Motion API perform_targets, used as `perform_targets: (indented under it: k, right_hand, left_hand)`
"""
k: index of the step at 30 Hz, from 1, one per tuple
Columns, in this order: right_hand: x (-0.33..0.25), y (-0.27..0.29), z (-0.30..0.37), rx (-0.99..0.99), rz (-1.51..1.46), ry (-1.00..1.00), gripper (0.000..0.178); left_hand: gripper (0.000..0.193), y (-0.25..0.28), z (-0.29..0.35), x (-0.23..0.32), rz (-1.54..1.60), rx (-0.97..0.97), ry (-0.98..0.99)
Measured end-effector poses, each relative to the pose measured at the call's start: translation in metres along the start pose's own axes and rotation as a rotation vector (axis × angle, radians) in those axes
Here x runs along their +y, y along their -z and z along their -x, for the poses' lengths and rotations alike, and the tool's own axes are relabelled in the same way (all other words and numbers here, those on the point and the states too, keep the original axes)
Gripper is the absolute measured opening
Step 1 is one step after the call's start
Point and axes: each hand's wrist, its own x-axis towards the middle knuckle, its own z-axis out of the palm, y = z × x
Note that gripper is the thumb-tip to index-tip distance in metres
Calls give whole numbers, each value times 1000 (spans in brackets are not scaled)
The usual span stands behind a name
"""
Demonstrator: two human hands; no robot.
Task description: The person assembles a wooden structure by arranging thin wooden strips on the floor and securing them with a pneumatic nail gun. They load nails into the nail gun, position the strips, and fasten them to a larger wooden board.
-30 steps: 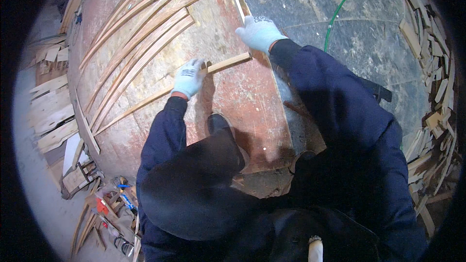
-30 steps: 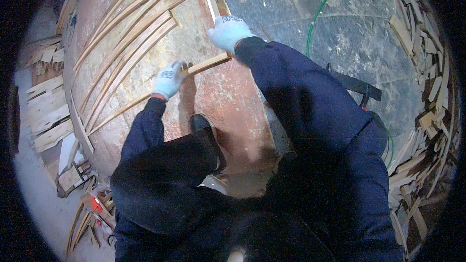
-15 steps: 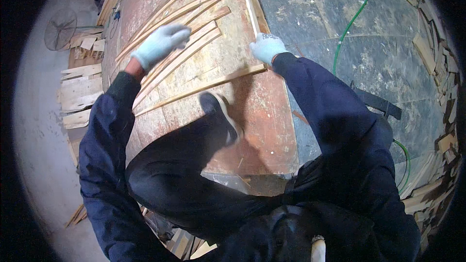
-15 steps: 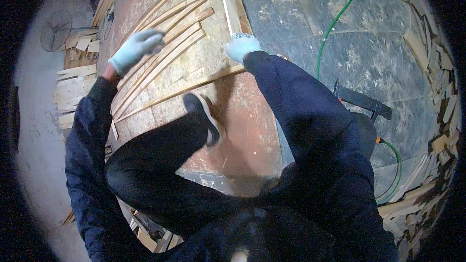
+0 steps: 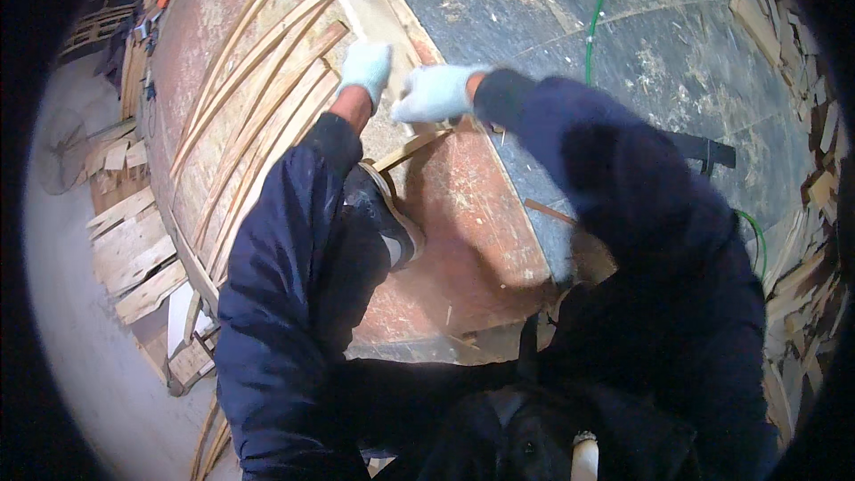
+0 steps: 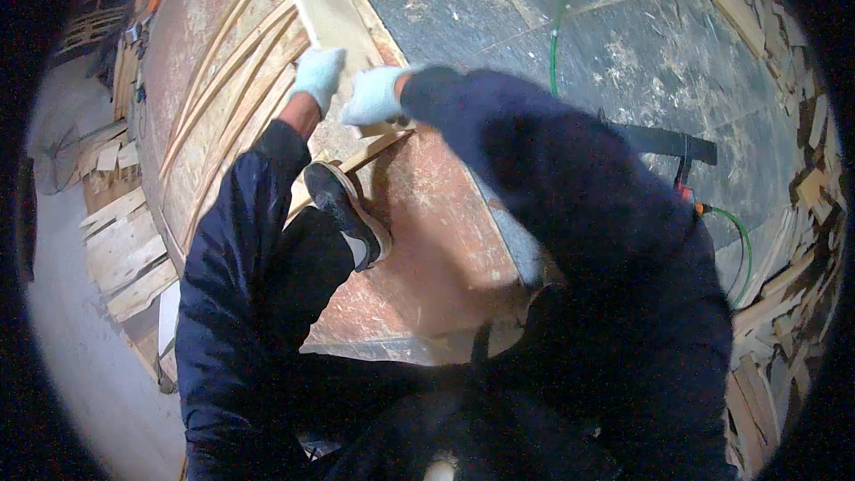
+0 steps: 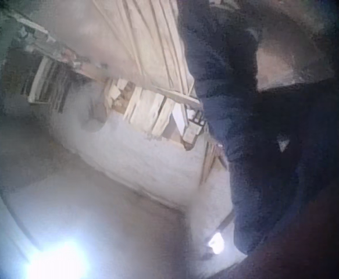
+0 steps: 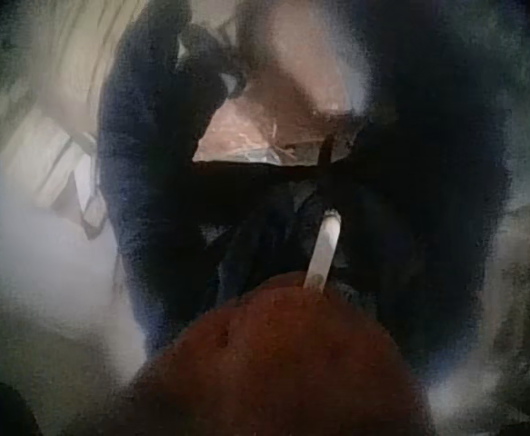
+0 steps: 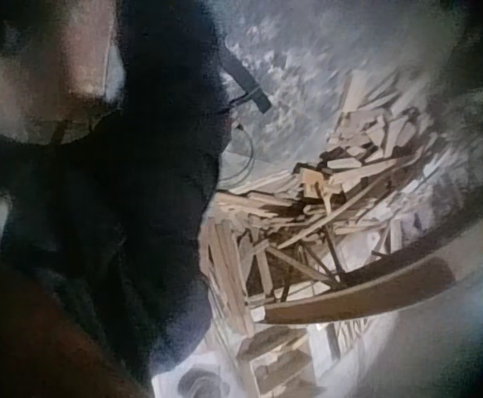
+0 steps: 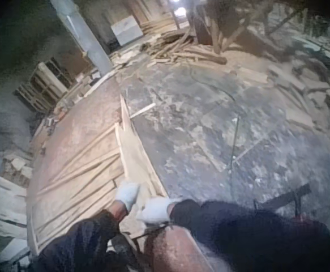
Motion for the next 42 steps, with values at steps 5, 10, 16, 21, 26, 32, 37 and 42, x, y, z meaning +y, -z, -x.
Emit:
perform_targets:
  k: [5,10,16,21,26,32,37,42]
  right_hand:
    - [48,29,17,-42,-29,70,41]
    - [131,-16,41,-205,-502,-171,24]
    - [172,-110,33,-166,-1264,-110,32]
    - [166,-163,-4,-194,-1650,31,33]
    - [168,-168,-36,-51,-1656,-16,26]
    - [168,-166,-30,-101,-1757,144,35]
    - [162,-168,-36,-74,-1805,177,20]
    - [164,-174,-46,-99,-1813,391,18]
  left_hand:
    - [36,3,11,-9,157,92,31]
    - [33,-1,25,6,217,135,-5]
    - [33,-7,18,-2,286,145,-54]
    - [33,-9,16,-9,209,187,7]
    - [32,-12,16,-12,246,179,-67]
    - [33,-15,12,-13,147,190,-67]
    - [34,-13,14,-4,70,223,-75]
    - [33,-13,14,-1,90,212,-59]
